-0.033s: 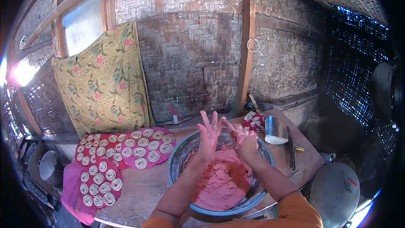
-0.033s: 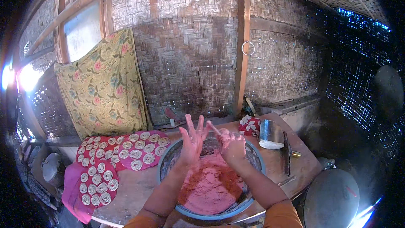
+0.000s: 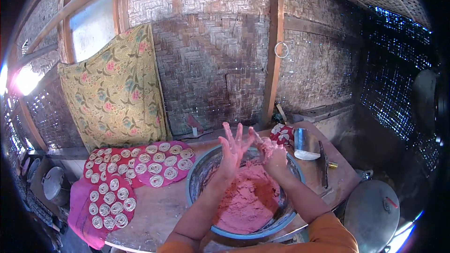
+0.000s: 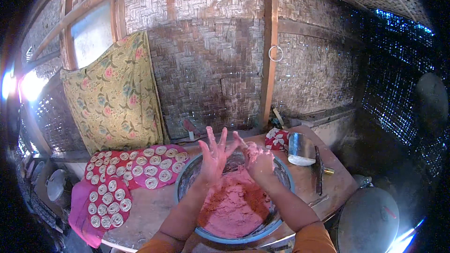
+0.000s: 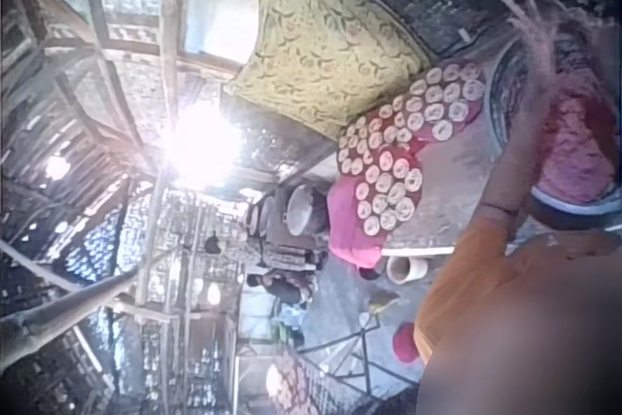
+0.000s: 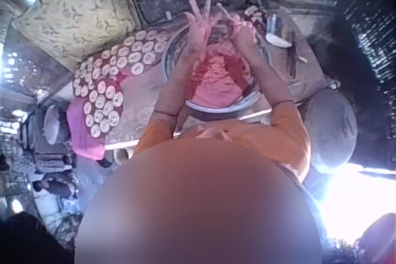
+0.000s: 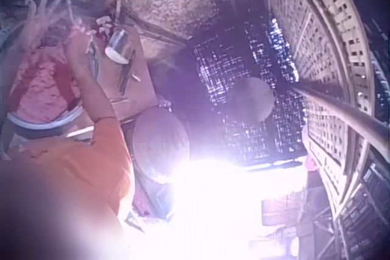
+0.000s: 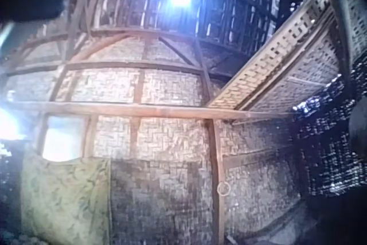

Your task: The person mixes pink dough in a large bowl by hand, places shaped dough pieces onto round mats, and stacks the mats onto a wooden frame.

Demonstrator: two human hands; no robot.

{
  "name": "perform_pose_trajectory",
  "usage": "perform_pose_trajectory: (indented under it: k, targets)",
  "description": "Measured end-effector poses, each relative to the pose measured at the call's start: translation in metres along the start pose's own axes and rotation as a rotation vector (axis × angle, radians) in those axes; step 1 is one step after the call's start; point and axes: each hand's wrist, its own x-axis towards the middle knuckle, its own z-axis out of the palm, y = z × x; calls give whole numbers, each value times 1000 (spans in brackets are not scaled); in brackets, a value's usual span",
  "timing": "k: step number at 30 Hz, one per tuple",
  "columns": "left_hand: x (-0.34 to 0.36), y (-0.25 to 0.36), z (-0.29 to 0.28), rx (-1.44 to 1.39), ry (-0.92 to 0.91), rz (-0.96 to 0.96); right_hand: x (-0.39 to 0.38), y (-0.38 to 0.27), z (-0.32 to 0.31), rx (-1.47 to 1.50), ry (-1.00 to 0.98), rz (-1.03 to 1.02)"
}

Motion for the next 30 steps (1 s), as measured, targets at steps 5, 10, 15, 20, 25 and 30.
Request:
perform_pose_trajectory:
  k: [5, 10, 15, 20, 25, 30]
  targets:
    - [2, 13, -20, -235, 213, 13, -7, -9, 2, -26, 108, -180]
    - [2, 15, -13, -479, 326, -96, -21, 2, 50, -109, 219, -191]
    - [-3, 2, -33, -680, 96, -122, -2, -1, 18, -153, 122, -134]
    - [-2, 18, -11, -644, 265, -132, -3, 1, 1, 137, 63, -118]
    - [-1, 11, -22, -657, 204, -127, -5, 5, 30, -28, 225, -173]
    - [3, 21, -18, -243, 223, 2, 7, 25, 12, 409, 155, -32]
